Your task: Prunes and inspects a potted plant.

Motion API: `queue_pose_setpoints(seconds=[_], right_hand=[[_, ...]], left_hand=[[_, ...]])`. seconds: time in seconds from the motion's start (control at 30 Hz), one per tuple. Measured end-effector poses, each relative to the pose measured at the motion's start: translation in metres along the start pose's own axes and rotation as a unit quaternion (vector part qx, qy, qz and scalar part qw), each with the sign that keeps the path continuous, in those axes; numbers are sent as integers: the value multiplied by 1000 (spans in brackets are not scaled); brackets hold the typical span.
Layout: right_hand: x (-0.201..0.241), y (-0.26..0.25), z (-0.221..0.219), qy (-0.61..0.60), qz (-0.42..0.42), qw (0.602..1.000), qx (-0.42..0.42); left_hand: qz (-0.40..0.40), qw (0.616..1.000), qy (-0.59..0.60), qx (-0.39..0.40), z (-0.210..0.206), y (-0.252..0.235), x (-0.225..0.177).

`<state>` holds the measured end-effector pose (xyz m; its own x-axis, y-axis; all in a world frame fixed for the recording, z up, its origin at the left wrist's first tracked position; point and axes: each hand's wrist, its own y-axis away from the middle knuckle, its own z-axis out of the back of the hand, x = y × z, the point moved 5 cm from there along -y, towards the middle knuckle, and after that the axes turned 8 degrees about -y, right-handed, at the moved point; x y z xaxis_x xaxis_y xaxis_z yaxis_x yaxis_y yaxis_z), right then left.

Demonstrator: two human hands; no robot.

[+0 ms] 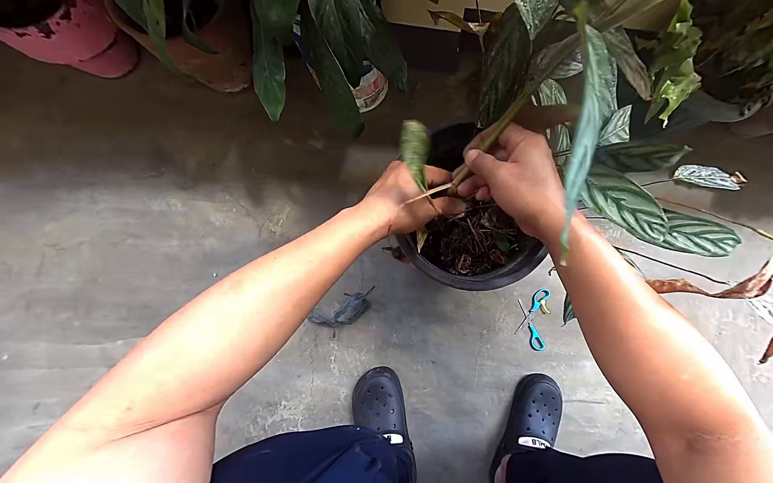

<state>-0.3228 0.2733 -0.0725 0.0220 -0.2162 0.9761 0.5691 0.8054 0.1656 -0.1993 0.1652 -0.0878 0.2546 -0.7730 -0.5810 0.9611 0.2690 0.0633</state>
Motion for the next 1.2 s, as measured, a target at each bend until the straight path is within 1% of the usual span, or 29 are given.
queue_pose_setpoints(seconds=[0.03, 0.07, 0.1, 0.13, 0.17, 0.23, 0.3, 0.33, 0.37, 0.4, 0.43, 0.47, 0.53, 0.57, 0.67, 0.73, 0.8, 0.83, 0.87, 0.9, 0.93, 0.97, 1.0, 1.07, 1.1, 1.13, 1.17, 1.2], right_hand=[[1, -1, -2, 9, 18, 1000, 12], [4, 1, -4, 36, 31, 998, 28], [8, 4, -4, 73, 43, 995, 46], [12, 8, -4, 123, 51, 989, 66], [18, 15, -3, 184, 50, 977, 92], [17, 22, -1, 277, 17, 942, 187], [-2, 24, -2, 360, -42, 888, 284], [-14, 23, -4, 406, -73, 857, 309], [-27, 20, -5, 450, -102, 833, 307], [-41, 15, -5, 480, -130, 821, 281], [-50, 8, -5, 491, -163, 822, 240], [-56, 1, -5, 482, -194, 831, 196], [-67, -15, -5, 432, -213, 869, 117], [-73, -23, -6, 405, -214, 884, 93], [-82, -36, -15, 382, -211, 897, 72], [-88, -40, -20, 379, -190, 904, 53], [-92, -39, -24, 380, -172, 908, 46], [-92, -37, -25, 389, -169, 905, 48], [-92, -35, -26, 407, -166, 896, 59], [-92, -31, -29, 433, -154, 885, 78], [-90, -26, -31, 447, -152, 876, 97], [-91, -24, -32, 448, -149, 876, 105], [-98, -27, -31, 443, -130, 881, 101], [-124, -43, -28, 446, -86, 887, 89], [-125, -48, -26, 447, -90, 885, 99], [-114, -47, -22, 445, -112, 881, 115], [-96, -44, -17, 435, -154, 877, 134], [-83, -39, -10, 435, -179, 872, 134]], left_hand=[[8, 1000, 16, -5, 1, 1, -3], [-3, 1000, 12, -24, -4, 0, 4], [-18, 998, -17, -61, -17, -7, 22], [-15, 998, -31, -60, -26, -12, 38], [-1, 999, -35, -39, -30, -14, 46], [27, 999, -16, -7, -26, -13, 47], [48, 999, -1, -5, -18, -10, 42], [51, 999, -5, -11, -12, -9, 38], [50, 998, -13, -25, -8, -8, 35], [46, 998, -28, -40, -4, -6, 31], [38, 997, -36, -61, -2, -4, 28], [31, 996, -29, -78, -1, -2, 24], [27, 994, 0, -102, -5, 3, 24], [22, 994, 18, -110, -9, 4, 25], [21, 991, 26, -130, -18, 7, 25], [13, 990, 4, -142, -22, 7, 24], [4, 990, -10, -137, -26, 5, 22], [12, 992, -4, -126, -31, 3, 26], [31, 993, 12, -112, -41, 0, 41], [47, 992, 37, -112, -60, -5, 69], [64, 987, 70, -127, -84, -11, 102], [58, 981, 90, -161, -101, -17, 125], [43, 980, 64, -181, -106, -20, 130], [44, 991, -60, -114, -78, -20, 96], [33, 988, -98, -112, -66, -17, 78], [7, 982, -108, -155, -60, -16, 68], [-12, 975, -101, -195, -57, -14, 63], [-17, 972, -89, -216, -55, -12, 60]])
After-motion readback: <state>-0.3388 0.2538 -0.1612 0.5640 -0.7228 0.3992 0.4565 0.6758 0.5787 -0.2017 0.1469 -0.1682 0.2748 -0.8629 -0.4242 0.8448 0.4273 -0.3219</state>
